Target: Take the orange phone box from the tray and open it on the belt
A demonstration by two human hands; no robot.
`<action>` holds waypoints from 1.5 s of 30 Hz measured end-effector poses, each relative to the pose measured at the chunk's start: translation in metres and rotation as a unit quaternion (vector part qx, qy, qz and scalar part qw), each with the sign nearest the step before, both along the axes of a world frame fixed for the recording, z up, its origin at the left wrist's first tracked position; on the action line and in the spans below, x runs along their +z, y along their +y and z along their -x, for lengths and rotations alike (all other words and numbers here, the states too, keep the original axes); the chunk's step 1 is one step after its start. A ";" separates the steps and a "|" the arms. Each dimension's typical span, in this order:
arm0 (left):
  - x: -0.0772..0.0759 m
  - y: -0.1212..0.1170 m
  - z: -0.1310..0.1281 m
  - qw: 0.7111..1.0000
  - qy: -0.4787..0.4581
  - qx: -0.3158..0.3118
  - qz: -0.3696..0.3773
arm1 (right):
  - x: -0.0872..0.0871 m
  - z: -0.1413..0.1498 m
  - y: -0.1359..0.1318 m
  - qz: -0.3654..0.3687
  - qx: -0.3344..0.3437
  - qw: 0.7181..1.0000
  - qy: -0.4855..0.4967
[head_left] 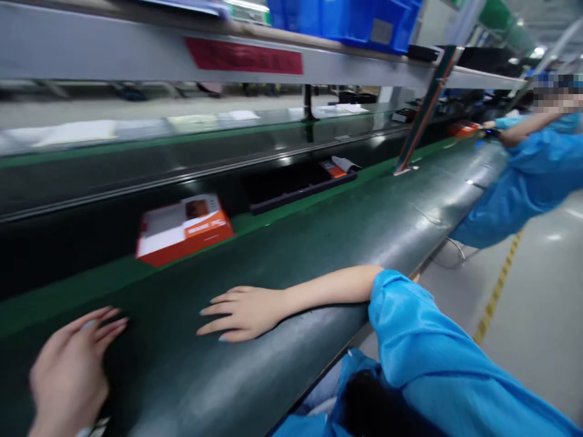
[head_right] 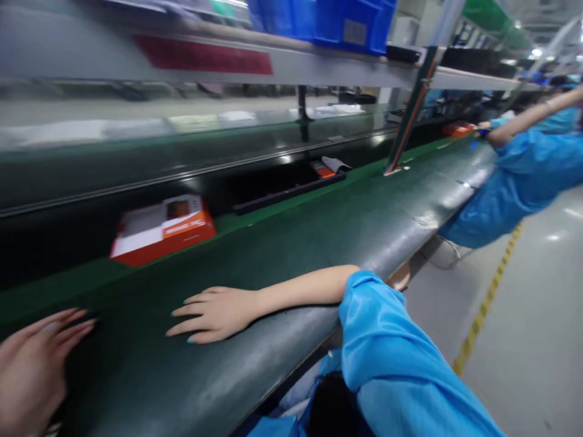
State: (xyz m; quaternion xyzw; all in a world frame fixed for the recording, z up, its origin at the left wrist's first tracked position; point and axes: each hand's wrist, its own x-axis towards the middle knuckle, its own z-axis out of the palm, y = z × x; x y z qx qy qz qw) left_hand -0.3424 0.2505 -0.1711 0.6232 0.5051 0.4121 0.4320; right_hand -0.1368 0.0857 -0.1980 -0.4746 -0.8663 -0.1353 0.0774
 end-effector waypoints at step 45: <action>-0.035 0.028 0.007 0.989 -0.147 -0.026 0.004 | -0.012 -0.013 0.011 0.053 0.044 0.991 0.115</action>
